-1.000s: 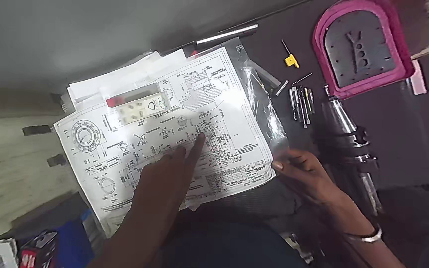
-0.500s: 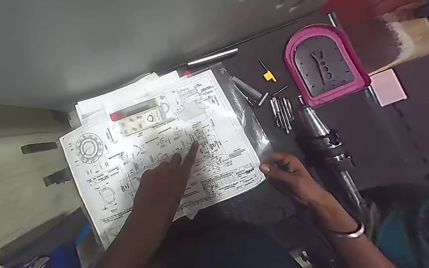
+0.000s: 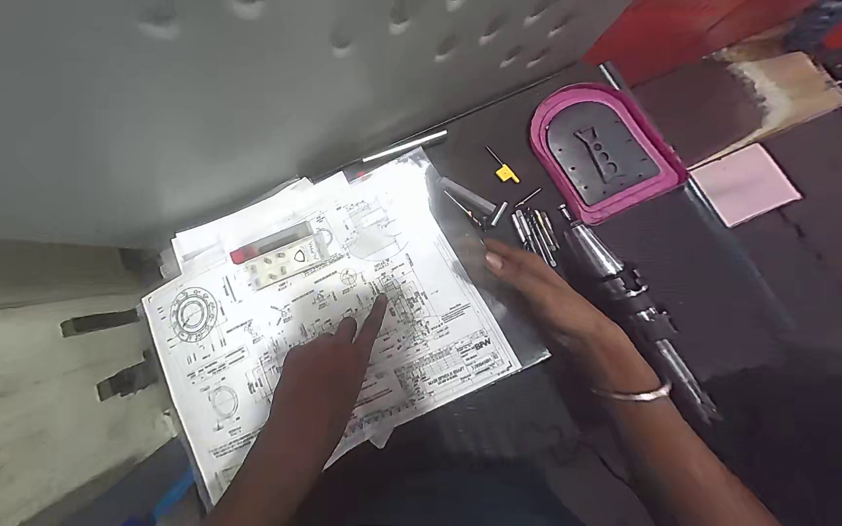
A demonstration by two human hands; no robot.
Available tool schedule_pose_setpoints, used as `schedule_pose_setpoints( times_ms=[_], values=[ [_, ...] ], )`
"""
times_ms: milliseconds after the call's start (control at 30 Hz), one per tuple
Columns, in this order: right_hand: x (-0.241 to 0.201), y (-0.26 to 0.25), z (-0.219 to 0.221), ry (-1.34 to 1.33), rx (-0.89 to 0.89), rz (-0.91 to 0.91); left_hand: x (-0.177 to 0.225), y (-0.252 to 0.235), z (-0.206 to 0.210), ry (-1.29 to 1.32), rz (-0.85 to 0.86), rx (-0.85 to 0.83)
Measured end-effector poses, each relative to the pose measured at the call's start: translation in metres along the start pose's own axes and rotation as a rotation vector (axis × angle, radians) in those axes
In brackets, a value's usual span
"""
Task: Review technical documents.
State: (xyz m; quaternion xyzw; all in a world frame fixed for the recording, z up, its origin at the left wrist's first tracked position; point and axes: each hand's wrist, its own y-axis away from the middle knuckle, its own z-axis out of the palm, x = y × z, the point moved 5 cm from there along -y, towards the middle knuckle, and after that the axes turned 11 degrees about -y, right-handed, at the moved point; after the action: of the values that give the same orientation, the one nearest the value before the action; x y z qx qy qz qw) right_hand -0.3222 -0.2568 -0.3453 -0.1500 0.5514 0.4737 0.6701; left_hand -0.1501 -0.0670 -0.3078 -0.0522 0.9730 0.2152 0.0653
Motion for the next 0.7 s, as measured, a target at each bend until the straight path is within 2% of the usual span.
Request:
schedule_pose_setpoints(
  times_ms=[133, 267, 400, 533, 700],
  values=[
    [-0.014, -0.044, 0.009, 0.056, 0.051, 0.026, 0.001, -0.001, 0.000, -0.009, -0.014, -0.046],
    [-0.027, -0.072, 0.014, 0.137, 0.055, -0.044, 0.000, 0.000, 0.001, 0.000, -0.028, -0.017],
    [-0.027, -0.082, 0.007, 0.125, 0.038, -0.090, 0.000, 0.000, 0.002, 0.005, -0.028, 0.031],
    [-0.022, -0.084, 0.001, 0.097, 0.052, -0.099, 0.000, -0.001, 0.003, -0.006, -0.056, 0.148],
    [-0.017, -0.084, -0.001, 0.083, 0.058, -0.112, 0.000, 0.000, 0.003, 0.021, -0.060, 0.160]
  ],
)
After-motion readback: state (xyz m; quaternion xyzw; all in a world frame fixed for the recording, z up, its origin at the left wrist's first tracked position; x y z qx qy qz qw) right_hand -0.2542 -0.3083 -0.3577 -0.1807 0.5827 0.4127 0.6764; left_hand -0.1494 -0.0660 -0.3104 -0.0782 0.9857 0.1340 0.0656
